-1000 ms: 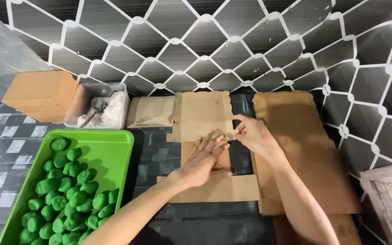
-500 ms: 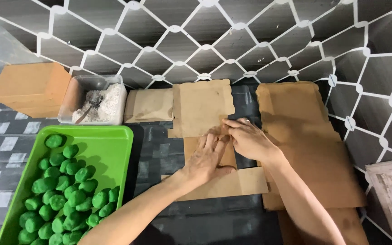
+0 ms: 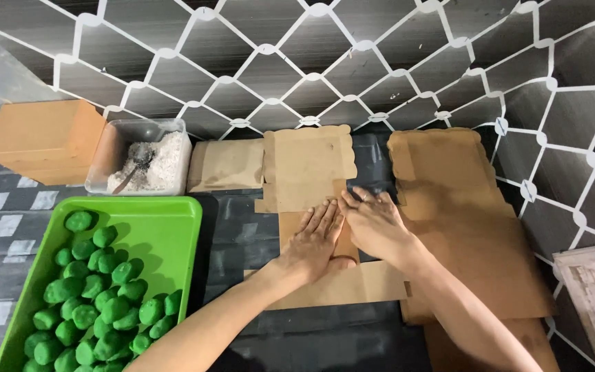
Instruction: Folding a flat cardboard box into its assembled shape on a work surface.
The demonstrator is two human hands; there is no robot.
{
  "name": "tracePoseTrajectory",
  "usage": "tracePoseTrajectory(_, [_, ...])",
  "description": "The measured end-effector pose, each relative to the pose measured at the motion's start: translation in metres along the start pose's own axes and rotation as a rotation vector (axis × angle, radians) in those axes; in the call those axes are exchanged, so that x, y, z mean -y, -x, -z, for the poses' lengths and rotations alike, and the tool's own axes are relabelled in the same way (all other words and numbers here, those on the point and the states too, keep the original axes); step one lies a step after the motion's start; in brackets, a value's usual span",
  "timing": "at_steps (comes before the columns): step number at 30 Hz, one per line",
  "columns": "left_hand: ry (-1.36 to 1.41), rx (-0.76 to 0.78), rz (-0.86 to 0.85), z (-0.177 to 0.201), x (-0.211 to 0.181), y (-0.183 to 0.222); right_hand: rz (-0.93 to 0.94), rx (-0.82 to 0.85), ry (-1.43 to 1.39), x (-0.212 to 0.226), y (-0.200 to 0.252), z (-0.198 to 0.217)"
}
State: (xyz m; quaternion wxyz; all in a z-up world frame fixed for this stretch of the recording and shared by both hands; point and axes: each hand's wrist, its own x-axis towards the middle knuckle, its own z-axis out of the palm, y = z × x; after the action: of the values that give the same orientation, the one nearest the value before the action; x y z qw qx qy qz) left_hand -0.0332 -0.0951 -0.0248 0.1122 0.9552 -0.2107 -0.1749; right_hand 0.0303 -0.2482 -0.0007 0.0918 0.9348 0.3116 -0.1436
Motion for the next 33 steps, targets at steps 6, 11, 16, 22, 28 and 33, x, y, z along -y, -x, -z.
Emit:
tracePoseTrajectory(6, [-0.041,-0.077,-0.021,-0.018,0.006,-0.002,-0.047,-0.037,0.028,-0.007,-0.021,-0.007])
tracePoseTrajectory(11, [0.000,-0.080,-0.034,-0.006,0.005,0.003,0.014,-0.017,0.084,0.002,0.007,-0.006])
tracePoseTrajectory(16, [-0.011,-0.078,-0.035,-0.005,0.005,0.004,0.009,-0.059,0.059,-0.002,-0.008,-0.005])
tracePoseTrajectory(22, [-0.074,-0.094,-0.054,-0.008,0.006,0.003,0.014,-0.155,-0.023,-0.011,-0.013,-0.008])
tracePoseTrajectory(28, [-0.087,-0.063,-0.043,-0.007,0.003,0.005,0.064,-0.090,0.008,0.001,0.014,-0.008])
tracePoseTrajectory(33, [-0.062,-0.049,-0.048,0.001,0.002,0.006,0.072,-0.212,-0.077,-0.006,-0.015,-0.003])
